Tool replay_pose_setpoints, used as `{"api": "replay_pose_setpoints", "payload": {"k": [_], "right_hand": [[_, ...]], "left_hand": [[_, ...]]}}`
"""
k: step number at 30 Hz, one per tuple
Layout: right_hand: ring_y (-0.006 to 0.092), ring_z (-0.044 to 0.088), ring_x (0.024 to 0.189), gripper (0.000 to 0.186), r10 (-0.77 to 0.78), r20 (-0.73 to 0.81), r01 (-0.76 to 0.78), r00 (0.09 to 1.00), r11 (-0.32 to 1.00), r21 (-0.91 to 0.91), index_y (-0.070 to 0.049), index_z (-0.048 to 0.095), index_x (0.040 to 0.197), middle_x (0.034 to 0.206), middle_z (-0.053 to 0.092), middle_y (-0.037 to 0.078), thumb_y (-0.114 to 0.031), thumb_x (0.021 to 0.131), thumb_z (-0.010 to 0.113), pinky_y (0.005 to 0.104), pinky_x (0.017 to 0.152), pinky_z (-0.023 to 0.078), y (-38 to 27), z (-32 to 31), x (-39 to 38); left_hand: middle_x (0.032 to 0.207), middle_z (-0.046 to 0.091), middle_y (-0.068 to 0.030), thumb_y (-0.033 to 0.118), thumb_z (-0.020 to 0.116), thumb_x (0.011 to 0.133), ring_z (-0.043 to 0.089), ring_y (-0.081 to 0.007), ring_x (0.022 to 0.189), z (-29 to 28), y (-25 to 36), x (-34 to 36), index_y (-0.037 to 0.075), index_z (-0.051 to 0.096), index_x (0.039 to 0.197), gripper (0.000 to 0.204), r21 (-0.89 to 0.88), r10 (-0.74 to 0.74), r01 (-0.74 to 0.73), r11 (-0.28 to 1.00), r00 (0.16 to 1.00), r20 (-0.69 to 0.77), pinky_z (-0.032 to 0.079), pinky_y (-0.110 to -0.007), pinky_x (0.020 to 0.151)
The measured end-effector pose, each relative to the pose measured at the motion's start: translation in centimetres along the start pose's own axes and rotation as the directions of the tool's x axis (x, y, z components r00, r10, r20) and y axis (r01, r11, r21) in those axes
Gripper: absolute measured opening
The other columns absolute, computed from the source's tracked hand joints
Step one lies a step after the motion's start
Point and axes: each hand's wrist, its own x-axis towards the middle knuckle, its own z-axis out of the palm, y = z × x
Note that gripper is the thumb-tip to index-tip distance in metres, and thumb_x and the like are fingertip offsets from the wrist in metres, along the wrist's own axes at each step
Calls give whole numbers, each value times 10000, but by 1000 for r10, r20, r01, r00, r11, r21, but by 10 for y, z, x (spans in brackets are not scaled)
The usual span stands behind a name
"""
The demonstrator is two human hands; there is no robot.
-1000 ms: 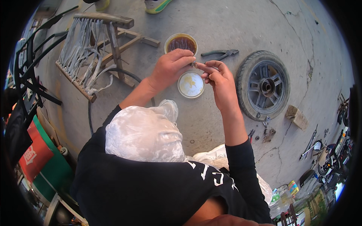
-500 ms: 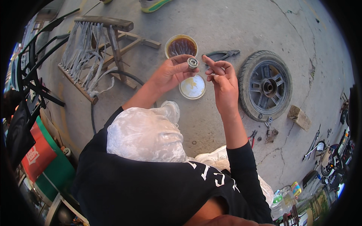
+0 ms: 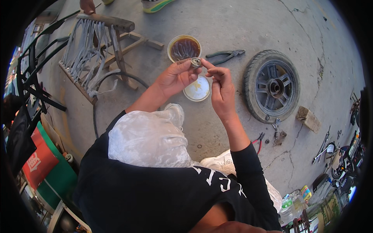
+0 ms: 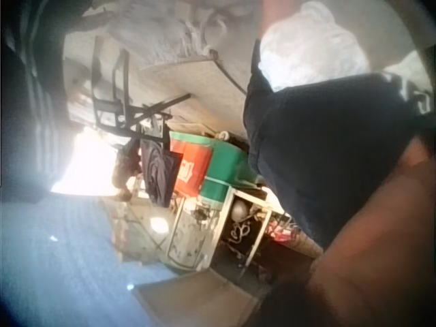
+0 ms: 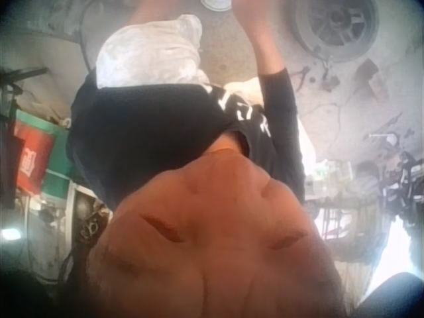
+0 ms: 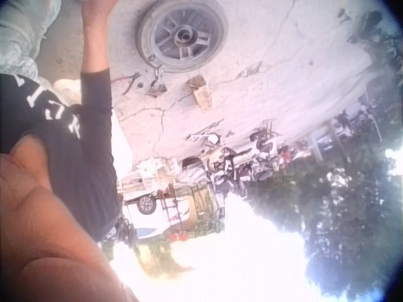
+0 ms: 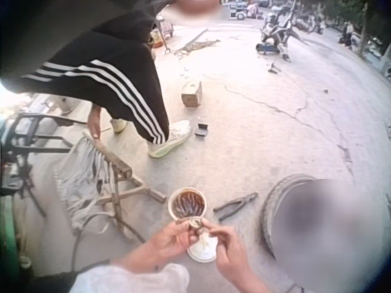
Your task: The person removes a bearing from a wheel hub using a hammer and pry bar, then cleans and applies grease to the bearing before placing it back into the hub.
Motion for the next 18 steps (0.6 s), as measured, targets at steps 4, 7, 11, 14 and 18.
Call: {"api": "replay_pose_setpoints", "payload": {"k": [4, 7, 11, 14, 18], "right_hand": [[201, 574, 942, 368, -305, 134, 331, 943, 815, -476, -49, 515, 1060, 1270, 647, 79, 165, 766, 460, 321, 872, 426, 3, -13, 6], [243, 582, 968, 416, -384, 208, 421, 899, 631, -652, -48, 549, 1061, 1251, 657, 73, 168, 711, 483, 349, 867, 423, 6, -19, 10], [228, 580, 959, 371, -342, 70, 320, 937, 762, -563, -61, 589, 1037, 1217, 674, 9, 118, 716, 540, 350, 870, 425, 2, -19, 14], [248, 577, 973, 380, -236, 10, 228, 972, 924, -306, -48, 588, 1041, 1207, 675, 29, 139, 722, 501, 360, 887, 431, -1, -14, 14], [263, 580, 973, 395, -197, 21, 196, 980, 948, -252, -36, 583, 1051, 1187, 675, 64, 155, 726, 464, 351, 864, 454, -2, -12, 11]], "left_hand": [[1121, 677, -75, 153, 614, 955, 654, -201, 1000, 2, 2, 1, 39, 637, 1185, 257, 1, 1, -1, 1000, 1000, -3, 542, -288, 801], [1123, 677, -78, 140, 622, 948, 655, -211, 1005, 2, 3, 0, 37, 642, 1179, 253, 44, 12, -11, 999, 999, -32, 540, -297, 812], [1118, 679, -81, 123, 636, 937, 654, -225, 1019, 8, 5, -2, 36, 638, 1188, 267, 154, 45, -34, 987, 996, -73, 536, -309, 836], [1105, 679, -87, 114, 648, 926, 652, -226, 1028, 14, 4, -3, 35, 630, 1197, 282, 226, 57, -44, 973, 997, -50, 535, -315, 848], [1149, 653, -98, 75, 686, 888, 633, -213, 1054, 16, 3, -3, 34, 602, 1206, 332, 234, 63, -44, 971, 995, -73, 534, -336, 900]]}}
